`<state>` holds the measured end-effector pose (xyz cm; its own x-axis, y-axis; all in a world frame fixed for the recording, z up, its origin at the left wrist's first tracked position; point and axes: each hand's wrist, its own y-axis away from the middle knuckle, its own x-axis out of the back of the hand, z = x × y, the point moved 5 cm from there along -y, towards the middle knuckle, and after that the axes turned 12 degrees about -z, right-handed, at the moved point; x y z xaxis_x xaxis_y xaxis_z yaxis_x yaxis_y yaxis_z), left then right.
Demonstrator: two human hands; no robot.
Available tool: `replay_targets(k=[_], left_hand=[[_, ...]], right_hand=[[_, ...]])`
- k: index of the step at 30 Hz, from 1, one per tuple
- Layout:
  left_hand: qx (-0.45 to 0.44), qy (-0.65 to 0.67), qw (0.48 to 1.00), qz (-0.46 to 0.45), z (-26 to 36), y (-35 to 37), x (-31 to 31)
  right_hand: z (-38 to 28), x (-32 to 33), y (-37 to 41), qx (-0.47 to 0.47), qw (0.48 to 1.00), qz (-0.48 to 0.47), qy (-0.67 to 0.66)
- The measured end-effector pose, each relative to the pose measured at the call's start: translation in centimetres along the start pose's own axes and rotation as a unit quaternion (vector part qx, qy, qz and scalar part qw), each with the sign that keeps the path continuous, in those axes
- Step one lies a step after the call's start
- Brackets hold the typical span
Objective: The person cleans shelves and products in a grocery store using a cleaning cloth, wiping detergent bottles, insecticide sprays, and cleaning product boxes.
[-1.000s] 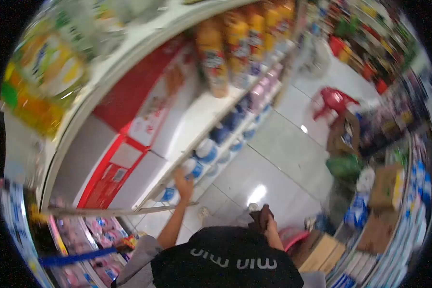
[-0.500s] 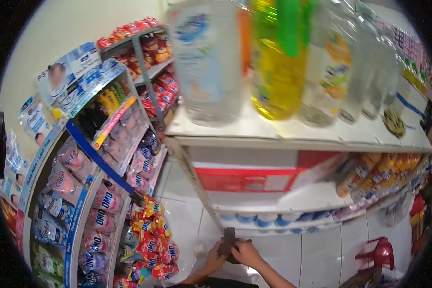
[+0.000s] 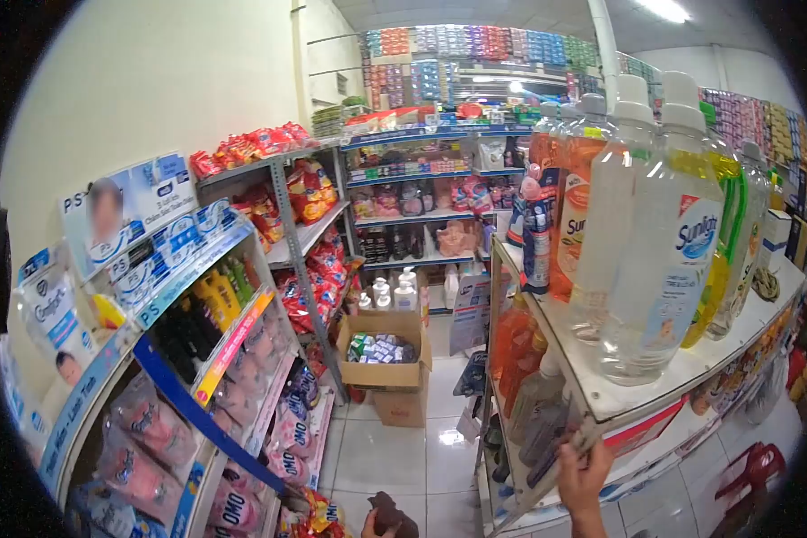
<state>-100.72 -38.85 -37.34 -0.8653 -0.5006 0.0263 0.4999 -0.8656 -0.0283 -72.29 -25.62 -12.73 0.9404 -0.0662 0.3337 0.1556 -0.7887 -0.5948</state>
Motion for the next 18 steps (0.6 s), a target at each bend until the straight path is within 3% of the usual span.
replay_targets(k=[3,7,8,13,15,18], left_hand=[[0.029,-0.003,0.999,0.025,1.0,-2.5,1.2],[0.043,0.043,0.998,-0.017,0.1,-7.0,0.9],[0.045,0.038,0.998,-0.023,0.3,-8.0,0.6],[0.014,0.075,0.995,-0.066,4.0,-15.4,-2.6],[-0.145,0.03,0.984,-0.095,1.5,-20.8,-4.4],[-0.24,0.076,0.957,-0.141,10.6,-26.5,-8.8]], right_hand=[[0.7,-0.8,0.2,0.044,0.99,0.136,-0.009],[2.8,-0.6,1.2,0.028,0.982,0.184,0.012],[2.6,-0.8,1.3,0.034,0.971,0.236,-0.009],[4.0,0.3,3.3,0.057,0.983,0.172,-0.024],[3.4,1.1,3.2,0.067,0.978,0.2,0.002],[0.0,-0.6,1.3,0.099,0.942,0.311,0.071]])
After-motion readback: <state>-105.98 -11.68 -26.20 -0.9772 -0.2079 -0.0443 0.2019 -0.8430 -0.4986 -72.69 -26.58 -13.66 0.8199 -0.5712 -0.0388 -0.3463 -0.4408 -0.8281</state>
